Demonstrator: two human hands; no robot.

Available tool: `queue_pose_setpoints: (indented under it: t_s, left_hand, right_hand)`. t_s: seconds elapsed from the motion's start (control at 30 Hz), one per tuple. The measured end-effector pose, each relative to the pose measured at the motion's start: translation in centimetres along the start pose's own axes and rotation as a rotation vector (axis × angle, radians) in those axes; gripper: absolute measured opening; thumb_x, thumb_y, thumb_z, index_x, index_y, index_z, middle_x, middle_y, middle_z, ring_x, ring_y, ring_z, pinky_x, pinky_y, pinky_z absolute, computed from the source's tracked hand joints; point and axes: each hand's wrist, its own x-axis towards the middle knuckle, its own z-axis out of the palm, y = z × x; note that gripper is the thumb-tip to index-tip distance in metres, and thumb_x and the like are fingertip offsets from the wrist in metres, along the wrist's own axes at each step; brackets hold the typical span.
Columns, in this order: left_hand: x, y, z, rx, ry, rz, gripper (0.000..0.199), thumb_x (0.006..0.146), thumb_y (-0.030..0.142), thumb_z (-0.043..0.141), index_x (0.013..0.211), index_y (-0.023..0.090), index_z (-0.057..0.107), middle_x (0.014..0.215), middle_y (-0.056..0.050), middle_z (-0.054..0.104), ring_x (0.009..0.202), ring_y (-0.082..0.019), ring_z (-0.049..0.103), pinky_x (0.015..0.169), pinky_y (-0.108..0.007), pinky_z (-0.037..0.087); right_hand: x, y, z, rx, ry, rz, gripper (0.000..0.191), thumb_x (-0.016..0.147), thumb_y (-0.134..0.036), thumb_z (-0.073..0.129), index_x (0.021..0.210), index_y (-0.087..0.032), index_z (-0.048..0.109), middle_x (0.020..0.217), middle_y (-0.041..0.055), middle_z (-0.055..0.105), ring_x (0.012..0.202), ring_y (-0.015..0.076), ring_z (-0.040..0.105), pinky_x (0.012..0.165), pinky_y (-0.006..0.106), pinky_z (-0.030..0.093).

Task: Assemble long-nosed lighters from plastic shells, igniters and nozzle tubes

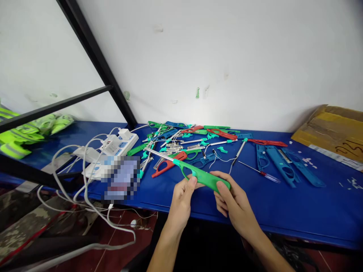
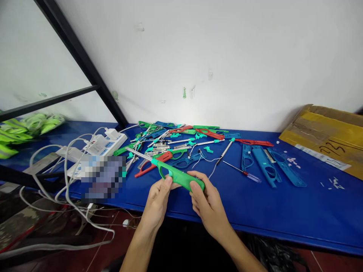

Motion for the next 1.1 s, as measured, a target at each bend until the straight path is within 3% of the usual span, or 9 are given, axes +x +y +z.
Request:
queue_pose_setpoints:
  t_s: [0.2,0.4,0.53,0.67,0.73,0.83,0.93,1.03,1.1]
  left_hand:
    - [-0.5,0.6,-0.1,-0.082,-0.022,0.005,0.046,0.097,0.060,0.078,0.099,0.014,0.085,0.104,-0.014,0.084,0.109,-0.036,0.079,0.104,-0.047,0.060]
    - [-1.6,2.0,1.6,-0.452,-0.083,-0.152,0.064,0.097,0.073,0.070,0.130,0.018,0.075,0.128,-0.017,0.080,0.116,-0.036,0.078,0.109,-0.054,0.058]
    - [-1.6,2.2,3.2,-0.524,0.029,-0.189,0.043,0.099,0.058,0.076,0.108,0.015,0.072,0.091,-0.007,0.078,0.088,-0.027,0.081,0.098,-0.047,0.064]
    - [-0.8,1.9,3.0,-0.503,0.095,-0.223,0.035,0.093,0.041,0.082,0.112,0.016,0.068,0.099,-0.005,0.079,0.050,-0.008,0.063,0.064,-0.029,0.065]
    - [-0.4,1.8,2.1,-0.503,0.106,-0.206,0.035,0.090,0.037,0.085,0.112,0.017,0.067,0.100,-0.002,0.077,0.040,-0.002,0.048,0.043,-0.019,0.051]
    - [0.0,1.9,0.4,-0.532,0.075,-0.235,0.030,0.085,0.030,0.086,0.104,0.018,0.066,0.087,0.004,0.068,0.037,0.001,0.036,0.030,-0.011,0.030]
    - [0.4,2.2,-1.3,-0.568,0.063,-0.288,0.028,0.084,0.023,0.082,0.105,0.018,0.065,0.080,0.007,0.059,0.037,0.002,0.027,0.029,-0.008,0.028]
    - [0.6,2.6,-2.5,-0.594,0.062,-0.294,0.025,0.087,0.016,0.074,0.110,0.020,0.065,0.081,0.008,0.055,0.038,0.000,0.025,0.028,-0.009,0.031]
    - [0.6,2.8,-3.0,-0.629,-0.015,-0.302,0.019,0.087,0.014,0.070,0.104,0.021,0.064,0.075,0.009,0.048,0.038,-0.002,0.022,0.028,-0.011,0.035]
  right_hand:
    - [-1.2,0.4,-0.2,-0.549,0.059,-0.500,0.033,0.113,-0.032,0.053,0.143,-0.024,0.065,0.067,-0.0045,0.059,0.056,0.0128,0.058,0.059,0.024,0.055]
    - [-0.9,1.7,0.5,-0.960,0.144,-1.052,0.059,0.107,-0.009,0.057,0.163,-0.024,0.051,0.096,0.0046,0.076,0.083,0.0175,0.076,0.078,0.026,0.063]
    - [-1.5,2.6,1.2,-1.106,0.118,-1.067,0.053,0.108,-0.008,0.049,0.159,-0.022,0.058,0.088,0.0031,0.072,0.074,0.0162,0.071,0.077,0.028,0.063]
    - [-3.5,1.6,0.0,-1.262,-0.025,-0.952,0.042,0.113,-0.016,0.044,0.150,-0.020,0.064,0.112,0.0083,0.080,0.092,0.0182,0.078,0.083,0.030,0.065]
    - [-4.7,0.7,-3.0,-1.289,-0.001,-0.863,0.038,0.115,-0.031,0.049,0.150,-0.029,0.063,0.113,0.0057,0.081,0.092,0.0191,0.079,0.084,0.032,0.065]
    - [-6.4,-0.5,-11.2,-1.344,0.406,-0.586,0.047,0.111,-0.039,0.061,0.156,-0.027,0.058,0.110,0.0095,0.081,0.081,0.0209,0.076,0.076,0.034,0.062]
    - [-7.9,-2.0,-21.9,-1.531,0.874,-0.300,0.053,0.104,-0.049,0.070,0.141,-0.012,0.072,0.095,0.0170,0.077,0.071,0.0250,0.069,0.063,0.040,0.052]
    - [-9.8,-3.8,-30.9,-1.574,1.113,-0.108,0.060,0.092,-0.065,0.076,0.107,-0.008,0.084,0.072,0.0142,0.067,0.061,0.0266,0.061,0.056,0.044,0.043]
    - [-10.6,-4.6,-34.2,-1.549,1.160,0.035,0.065,0.081,-0.075,0.081,0.089,-0.010,0.084,0.073,0.0133,0.065,0.049,0.0194,0.049,0.052,0.043,0.038]
